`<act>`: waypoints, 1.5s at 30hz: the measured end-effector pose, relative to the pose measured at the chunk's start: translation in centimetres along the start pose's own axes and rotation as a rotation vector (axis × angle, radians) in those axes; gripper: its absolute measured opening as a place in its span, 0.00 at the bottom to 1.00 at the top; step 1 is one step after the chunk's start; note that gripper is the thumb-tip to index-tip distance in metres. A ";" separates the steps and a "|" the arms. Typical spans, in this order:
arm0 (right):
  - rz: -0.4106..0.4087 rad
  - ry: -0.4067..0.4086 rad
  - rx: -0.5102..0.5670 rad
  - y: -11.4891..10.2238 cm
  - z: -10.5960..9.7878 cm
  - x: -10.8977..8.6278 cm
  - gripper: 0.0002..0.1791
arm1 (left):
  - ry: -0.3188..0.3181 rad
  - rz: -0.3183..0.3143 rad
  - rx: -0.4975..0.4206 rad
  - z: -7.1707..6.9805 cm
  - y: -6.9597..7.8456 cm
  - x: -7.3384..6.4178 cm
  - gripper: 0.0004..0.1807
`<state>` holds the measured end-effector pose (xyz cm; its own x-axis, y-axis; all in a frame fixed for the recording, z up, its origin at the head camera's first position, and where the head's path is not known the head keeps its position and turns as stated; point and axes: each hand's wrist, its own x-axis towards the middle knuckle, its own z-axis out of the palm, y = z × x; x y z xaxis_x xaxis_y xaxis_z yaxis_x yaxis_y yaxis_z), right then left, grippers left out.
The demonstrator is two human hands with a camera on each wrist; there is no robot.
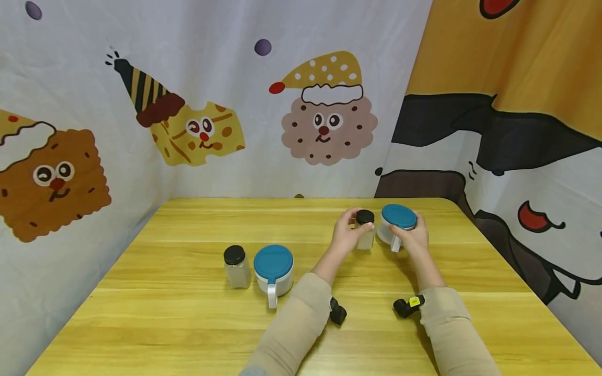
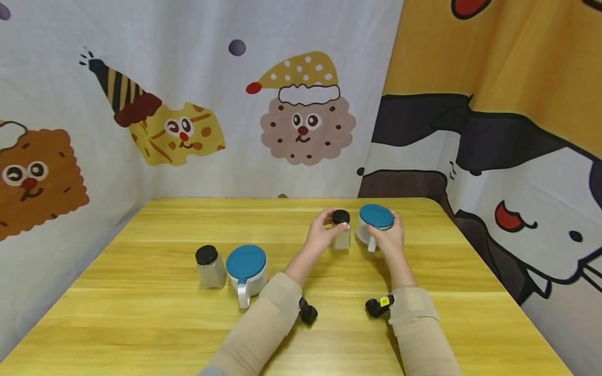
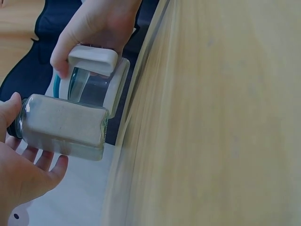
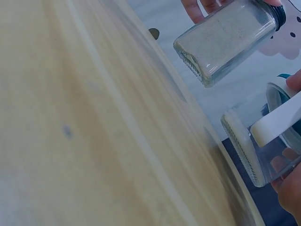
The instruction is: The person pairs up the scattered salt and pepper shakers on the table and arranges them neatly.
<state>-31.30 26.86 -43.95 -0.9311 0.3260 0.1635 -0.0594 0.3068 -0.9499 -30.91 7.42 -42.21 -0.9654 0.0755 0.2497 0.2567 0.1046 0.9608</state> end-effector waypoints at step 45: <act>-0.071 -0.036 -0.024 -2.0 -1.6 -2.1 0.48 | -0.081 0.036 -0.041 -0.7 1.3 -2.1 0.23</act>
<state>-28.67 27.04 -41.97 -0.9373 0.2706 0.2197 -0.1172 0.3490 -0.9298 -28.58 6.70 -41.44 -0.9481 0.1587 0.2756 0.2879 0.0600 0.9558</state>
